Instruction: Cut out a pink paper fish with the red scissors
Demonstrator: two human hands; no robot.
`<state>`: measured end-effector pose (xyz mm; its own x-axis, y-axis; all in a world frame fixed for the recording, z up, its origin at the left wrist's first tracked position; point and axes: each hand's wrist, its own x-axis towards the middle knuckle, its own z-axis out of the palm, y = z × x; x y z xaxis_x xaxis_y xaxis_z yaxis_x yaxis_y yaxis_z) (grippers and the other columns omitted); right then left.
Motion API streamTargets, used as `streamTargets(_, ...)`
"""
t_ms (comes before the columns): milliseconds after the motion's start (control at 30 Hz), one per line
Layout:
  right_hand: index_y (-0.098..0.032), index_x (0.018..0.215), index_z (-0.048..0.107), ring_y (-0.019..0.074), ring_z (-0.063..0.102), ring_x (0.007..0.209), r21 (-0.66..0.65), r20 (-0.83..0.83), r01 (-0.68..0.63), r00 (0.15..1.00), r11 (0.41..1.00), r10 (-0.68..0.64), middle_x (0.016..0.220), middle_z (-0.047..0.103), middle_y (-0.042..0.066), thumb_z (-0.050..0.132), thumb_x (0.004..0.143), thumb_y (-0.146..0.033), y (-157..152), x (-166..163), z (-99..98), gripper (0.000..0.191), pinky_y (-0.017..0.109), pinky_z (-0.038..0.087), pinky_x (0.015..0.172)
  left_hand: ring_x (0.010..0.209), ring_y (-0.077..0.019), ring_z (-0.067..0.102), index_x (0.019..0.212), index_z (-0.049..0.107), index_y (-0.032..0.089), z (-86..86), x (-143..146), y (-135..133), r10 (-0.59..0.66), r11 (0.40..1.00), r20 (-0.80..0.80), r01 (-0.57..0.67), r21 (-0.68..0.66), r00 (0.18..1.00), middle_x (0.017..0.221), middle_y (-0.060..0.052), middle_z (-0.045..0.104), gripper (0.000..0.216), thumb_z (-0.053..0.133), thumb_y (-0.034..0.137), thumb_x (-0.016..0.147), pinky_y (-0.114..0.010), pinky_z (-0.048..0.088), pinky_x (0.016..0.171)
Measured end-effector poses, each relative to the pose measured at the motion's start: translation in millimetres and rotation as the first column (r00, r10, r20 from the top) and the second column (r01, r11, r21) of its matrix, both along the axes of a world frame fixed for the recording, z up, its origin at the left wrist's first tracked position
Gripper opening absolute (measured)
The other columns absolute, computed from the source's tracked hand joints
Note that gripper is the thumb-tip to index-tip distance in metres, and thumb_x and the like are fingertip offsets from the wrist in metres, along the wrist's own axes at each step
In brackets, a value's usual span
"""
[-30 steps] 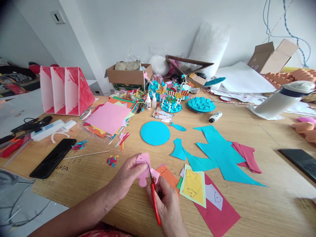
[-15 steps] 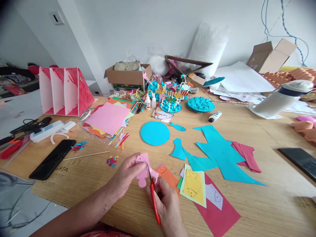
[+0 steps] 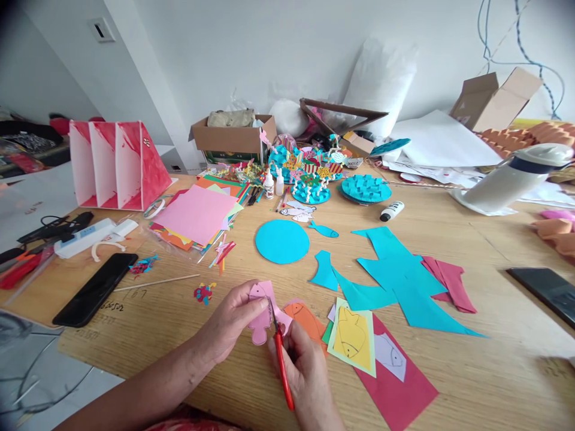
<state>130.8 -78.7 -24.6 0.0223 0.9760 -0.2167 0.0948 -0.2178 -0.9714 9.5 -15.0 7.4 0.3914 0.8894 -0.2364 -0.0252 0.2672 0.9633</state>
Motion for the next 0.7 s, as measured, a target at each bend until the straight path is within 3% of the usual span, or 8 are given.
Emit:
streamTargets(333, -0.017, 0.064, 0.05, 0.0118, 0.032, 0.054, 0.08, 0.181, 0.005, 0.983, 0.997, -0.019, 0.057, 0.037, -0.003, 0.047, 0.077, -0.056, 0.9, 2.4, -11.8, 0.041, 0.022, 0.03, 0.046, 0.057, -0.0096, 0.039, 0.068, 0.048, 0.016, 1.0, 0.5, 0.6, 0.007, 1.0, -0.007, -0.007, -0.007, 1.0, 0.061, 0.003, 0.046, 0.01, 0.048, 0.026, 0.07, -0.021, 0.029, 0.054)
streamTargets(700, -0.019, 0.059, 0.046, 0.0113, 0.03, 0.052, 0.073, 0.162, 0.031, 0.986, 0.997, -0.043, 0.054, 0.031, -0.005, 0.051, 0.073, -0.056, 0.9, 2.1, -14.3, 0.041, 0.022, 0.026, 0.045, 0.057, -0.0096, 0.038, 0.069, 0.049, 0.015, -7.5, -2.0, 2.4, -0.003, 1.0, -0.023, 0.004, 0.018, 1.0, 0.063, 0.003, 0.045, 0.016, 0.049, 0.03, 0.073, -0.021, 0.029, 0.054)
